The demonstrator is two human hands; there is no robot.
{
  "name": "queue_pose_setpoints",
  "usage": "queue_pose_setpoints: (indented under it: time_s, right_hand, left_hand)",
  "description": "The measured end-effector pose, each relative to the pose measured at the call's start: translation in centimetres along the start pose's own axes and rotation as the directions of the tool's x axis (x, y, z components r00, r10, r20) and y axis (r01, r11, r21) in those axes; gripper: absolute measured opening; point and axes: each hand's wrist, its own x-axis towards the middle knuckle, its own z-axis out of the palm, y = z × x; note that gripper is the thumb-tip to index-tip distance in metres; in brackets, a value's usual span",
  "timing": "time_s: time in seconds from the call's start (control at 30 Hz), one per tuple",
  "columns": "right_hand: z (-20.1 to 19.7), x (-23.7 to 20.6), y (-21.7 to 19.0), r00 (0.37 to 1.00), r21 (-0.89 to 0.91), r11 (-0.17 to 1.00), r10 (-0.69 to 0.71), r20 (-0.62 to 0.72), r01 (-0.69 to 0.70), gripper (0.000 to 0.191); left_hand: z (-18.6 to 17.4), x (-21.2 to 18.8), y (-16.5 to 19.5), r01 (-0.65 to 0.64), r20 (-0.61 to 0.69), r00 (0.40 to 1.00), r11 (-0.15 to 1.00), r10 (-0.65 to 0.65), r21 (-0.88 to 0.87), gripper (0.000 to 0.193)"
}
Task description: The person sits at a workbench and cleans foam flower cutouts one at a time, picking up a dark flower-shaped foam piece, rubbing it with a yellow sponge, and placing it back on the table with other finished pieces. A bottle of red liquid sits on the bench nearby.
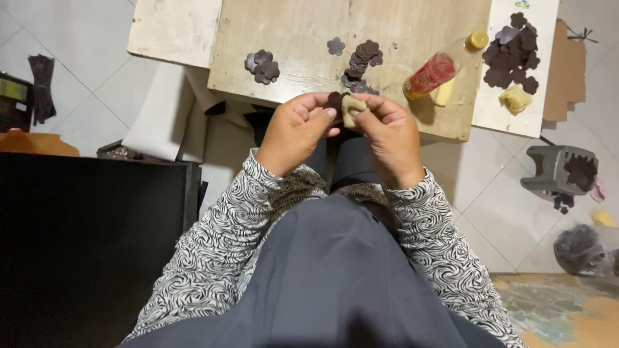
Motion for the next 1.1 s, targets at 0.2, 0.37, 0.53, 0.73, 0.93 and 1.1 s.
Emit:
queue_pose_setpoints:
  time_s: [0.2, 0.37, 0.53, 0.73, 0.93, 1.1]
  right_hand:
    - [2.0, -1.6, -1.8, 0.753, -0.633, 0.494, -0.619, 0.224, 0.595, 0.03]
    - [1.9, -0.8, -2.4, 0.739, -0.726, 0.343, -0.588, 0.329, 0.596, 0.033]
    - [1.3, -0.8, -2.4, 0.797, -0.701, 0.528, -0.596, 0.096, 0.479, 0.03]
    - [2.0, -0.9, -2.5, 0.716, -0.711, 0.332, -0.61, 0.339, 0.62, 0.037]
    - [1.9, -1.5, -2.8, 0.732, -0.716, 0.413, -0.651, 0.199, 0.562, 0.035]
    - [1.8, -1.6, -2.4, 0.674, -0.664, 0.315, -0.627, 0.391, 0.678, 0.027]
  left_hand:
    - [0.2, -0.1, -0.9, -0.032, -0.006, 0.999, 0.999, 0.032, -0.033, 0.028]
    - [0.4, -0.9, -0.2, -0.065, -0.03, 0.997, 0.998, 0.065, 0.0, 0.03]
    - [0.1, -0.8, 0.6, -0.01, -0.055, 0.998, 0.997, 0.014, 0.073, 0.032]
    - [1.1, -1.0, 0.3, -0.084, -0.034, 0.996, 0.995, 0.086, 0.052, 0.034]
    - [-0.1, -0.9, 0.7, 0.131, -0.096, 0.985, 0.985, -0.142, -0.11, 0.034]
    - [0.3, -0.7, 0.9, 0.065, 0.139, 0.99, 0.867, 0.005, -0.495, 0.024]
